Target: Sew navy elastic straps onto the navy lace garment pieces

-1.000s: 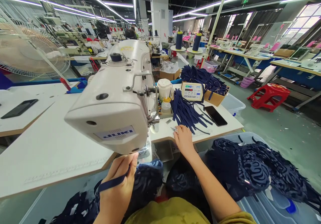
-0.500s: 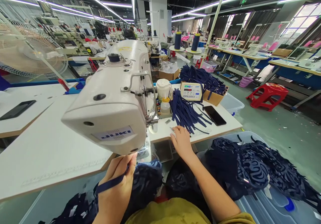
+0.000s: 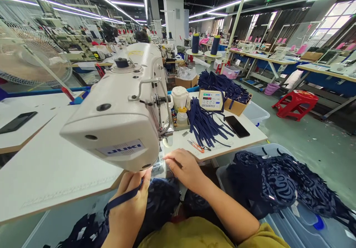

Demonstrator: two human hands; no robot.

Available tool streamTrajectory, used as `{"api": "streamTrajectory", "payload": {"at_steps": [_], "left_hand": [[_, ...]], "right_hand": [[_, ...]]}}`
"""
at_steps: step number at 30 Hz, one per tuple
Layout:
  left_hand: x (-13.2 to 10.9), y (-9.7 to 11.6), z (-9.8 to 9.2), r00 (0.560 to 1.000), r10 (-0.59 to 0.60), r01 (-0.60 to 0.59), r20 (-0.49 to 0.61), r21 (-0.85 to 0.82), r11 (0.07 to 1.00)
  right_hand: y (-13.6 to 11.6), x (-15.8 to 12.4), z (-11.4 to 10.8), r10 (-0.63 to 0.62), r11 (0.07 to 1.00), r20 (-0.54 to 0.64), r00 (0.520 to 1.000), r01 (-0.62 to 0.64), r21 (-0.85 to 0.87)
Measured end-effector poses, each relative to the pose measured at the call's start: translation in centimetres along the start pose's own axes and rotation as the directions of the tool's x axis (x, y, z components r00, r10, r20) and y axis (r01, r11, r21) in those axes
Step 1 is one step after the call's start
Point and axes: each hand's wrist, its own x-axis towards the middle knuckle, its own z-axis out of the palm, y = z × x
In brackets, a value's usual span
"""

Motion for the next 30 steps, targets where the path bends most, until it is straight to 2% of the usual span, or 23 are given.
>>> {"api": "streamTrajectory", "payload": {"at_steps": [3, 7, 10, 15, 23, 26, 30], "left_hand": [[0.2, 0.0, -0.1, 1.0, 0.003, -0.002, -0.014, 0.011, 1.0], [0.5, -0.1, -0.3, 0.999, 0.01, -0.01, -0.042, 0.001, 1.0], [0.5, 0.0, -0.4, 0.999, 0.016, -0.016, -0.041, -0.019, 1.0], [0.5, 0.1, -0.6, 0.999, 0.014, -0.015, -0.046, -0.023, 1.0], [0.2, -0.2, -0.5, 0.999, 0.029, -0.029, -0.029, -0.017, 0.999], [0.3, 0.0, -0.6, 0.998, -0.006, 0.003, -0.063, -0.048, 0.999], [0.4, 0.1, -0.6, 0.997, -0.023, 0.019, -0.078, -0.056, 0.998]], "right_hand": [[-1.3, 0.7, 1.2, -0.02, 0.999, 0.041, 0.999, 0.019, 0.047], [-1.3, 1.2, 2.5, 0.027, 0.997, 0.075, 0.997, -0.033, 0.073], [-1.3, 1.3, 2.7, 0.045, 0.992, 0.063, 0.997, -0.052, 0.113], [-1.6, 1.5, 2.8, 0.06, 0.989, 0.009, 0.998, -0.06, 0.136], [-1.7, 1.7, 3.9, 0.074, 0.986, -0.149, 0.986, -0.049, 0.16], [-1.6, 1.4, 3.9, 0.054, 0.98, -0.181, 0.982, -0.017, 0.201], [-1.5, 1.1, 3.7, 0.083, 0.974, -0.188, 0.979, -0.039, 0.225]]}}
